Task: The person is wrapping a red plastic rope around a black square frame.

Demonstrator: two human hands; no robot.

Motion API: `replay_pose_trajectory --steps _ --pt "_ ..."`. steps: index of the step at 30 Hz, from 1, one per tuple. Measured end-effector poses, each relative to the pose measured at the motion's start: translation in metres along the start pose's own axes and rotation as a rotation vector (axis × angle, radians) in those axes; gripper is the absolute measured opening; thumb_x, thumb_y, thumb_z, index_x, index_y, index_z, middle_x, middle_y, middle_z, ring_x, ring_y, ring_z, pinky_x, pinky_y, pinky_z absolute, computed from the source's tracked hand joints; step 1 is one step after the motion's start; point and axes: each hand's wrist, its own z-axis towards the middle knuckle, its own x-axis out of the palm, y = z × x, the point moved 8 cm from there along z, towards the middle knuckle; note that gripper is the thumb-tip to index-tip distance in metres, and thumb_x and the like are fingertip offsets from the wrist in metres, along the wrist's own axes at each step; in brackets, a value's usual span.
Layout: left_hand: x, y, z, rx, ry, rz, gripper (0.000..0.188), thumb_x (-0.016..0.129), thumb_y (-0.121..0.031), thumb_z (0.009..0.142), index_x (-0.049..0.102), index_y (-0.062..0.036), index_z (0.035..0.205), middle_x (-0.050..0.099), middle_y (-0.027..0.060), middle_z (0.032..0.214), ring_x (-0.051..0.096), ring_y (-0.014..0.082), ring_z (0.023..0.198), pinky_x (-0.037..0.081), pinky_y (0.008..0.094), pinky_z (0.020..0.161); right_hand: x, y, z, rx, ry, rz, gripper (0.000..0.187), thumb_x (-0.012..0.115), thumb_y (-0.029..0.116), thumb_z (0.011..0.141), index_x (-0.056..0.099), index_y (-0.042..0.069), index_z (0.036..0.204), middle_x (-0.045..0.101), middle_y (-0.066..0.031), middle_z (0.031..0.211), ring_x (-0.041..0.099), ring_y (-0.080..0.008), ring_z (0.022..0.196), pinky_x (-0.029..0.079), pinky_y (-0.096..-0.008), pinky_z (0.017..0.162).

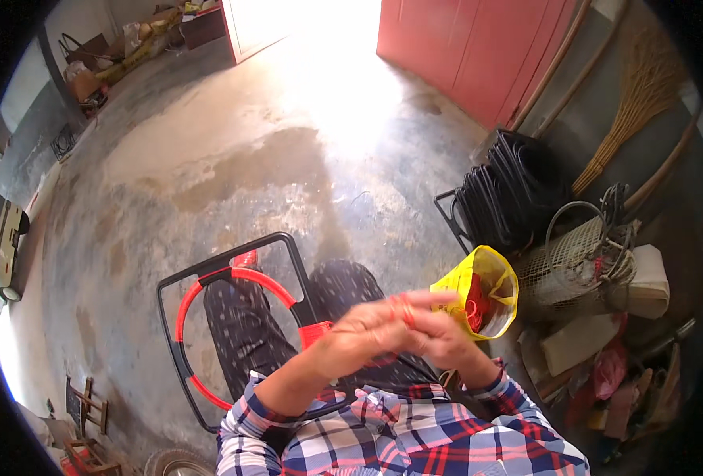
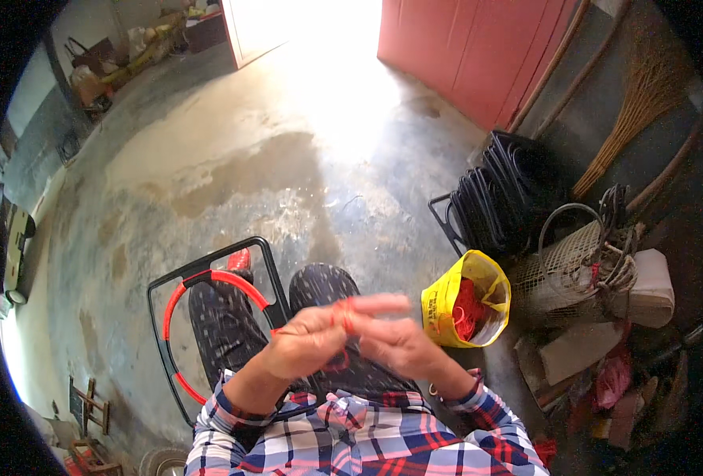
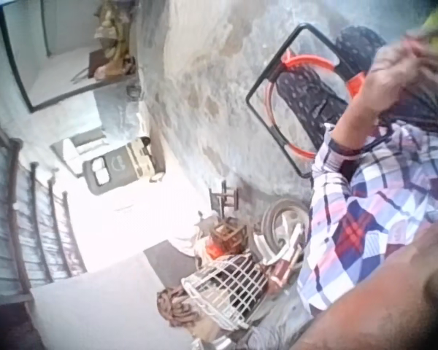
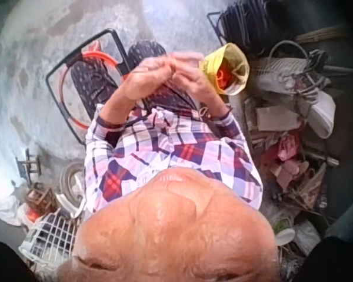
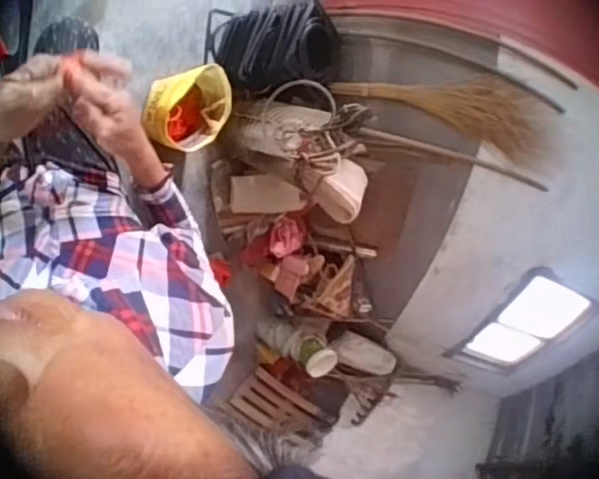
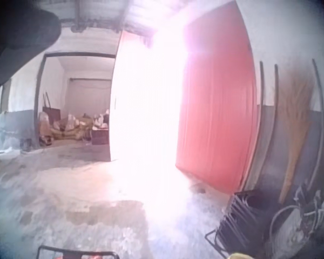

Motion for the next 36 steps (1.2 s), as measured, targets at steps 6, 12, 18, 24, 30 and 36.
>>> replay_pose_trajectory --steps 6,12,18,24,30,36 --pt "0.001 0.028 -0.007 0.113 0.122 0.928 0.032 0.044 -0.023 0.103 0.068 -0.0013 0.106 0.052 0.0163 0.140 0.035 0.0367 0.141 0.023 0.0498 0.117 -0.031 0.005 -0.021 0.275 -0.127 0.426 0.020 0.063 0.016 0.096 0.063 0.002 0.082 0.055 0.0028 0.069 0.048 -0.0051 0.063 0.038 -0.0236 0.056" --pt "0.010 0.028 -0.028 -0.184 0.119 -0.116 0.040 0.046 -0.024 0.102 0.064 0.0066 0.119 0.048 0.0201 0.145 0.035 0.0338 0.142 0.024 0.0457 0.116 0.000 -0.023 -0.014 0.419 -0.025 0.344 0.012 0.061 0.011 0.096 0.063 0.003 0.087 0.055 0.0046 0.071 0.049 -0.0054 0.063 0.040 -0.0238 0.057" --pt "-0.010 0.003 -0.012 0.207 -0.060 0.986 0.029 0.047 -0.020 0.099 0.067 -0.0022 0.110 0.052 0.0171 0.141 0.039 0.0397 0.138 0.024 0.0513 0.115 -0.004 -0.001 -0.018 0.318 0.000 0.283 0.014 0.064 0.013 0.094 0.063 0.001 0.087 0.057 0.0029 0.069 0.051 -0.0062 0.065 0.041 -0.0248 0.059" --pt "0.025 0.012 -0.027 -0.137 0.264 -0.052 0.030 0.048 -0.018 0.099 0.067 0.0037 0.109 0.054 0.0213 0.138 0.040 0.0323 0.138 0.029 0.0427 0.113 -0.007 -0.024 -0.018 0.349 -0.068 0.432 0.015 0.066 0.015 0.094 0.064 0.001 0.090 0.058 0.0046 0.074 0.052 -0.0063 0.069 0.042 -0.0249 0.061" --pt "-0.024 -0.001 -0.012 0.202 -0.138 0.921 0.028 0.048 -0.014 0.096 0.070 -0.0006 0.107 0.055 0.0151 0.139 0.042 0.0355 0.135 0.030 0.0473 0.113 0.005 -0.003 -0.023 0.366 0.084 0.234 0.019 0.065 0.014 0.093 0.063 0.000 0.082 0.060 -0.0001 0.071 0.055 -0.0092 0.067 0.044 -0.0259 0.061" --pt "0.048 0.003 -0.017 0.118 0.413 0.043 0.035 0.046 -0.025 0.103 0.067 0.0023 0.112 0.051 0.0175 0.143 0.042 0.0340 0.137 0.031 0.0458 0.112 -0.021 -0.029 -0.024 0.391 -0.224 0.446 0.019 0.062 0.017 0.098 0.060 0.005 0.083 0.051 0.0060 0.070 0.045 -0.0034 0.063 0.035 -0.0226 0.053"
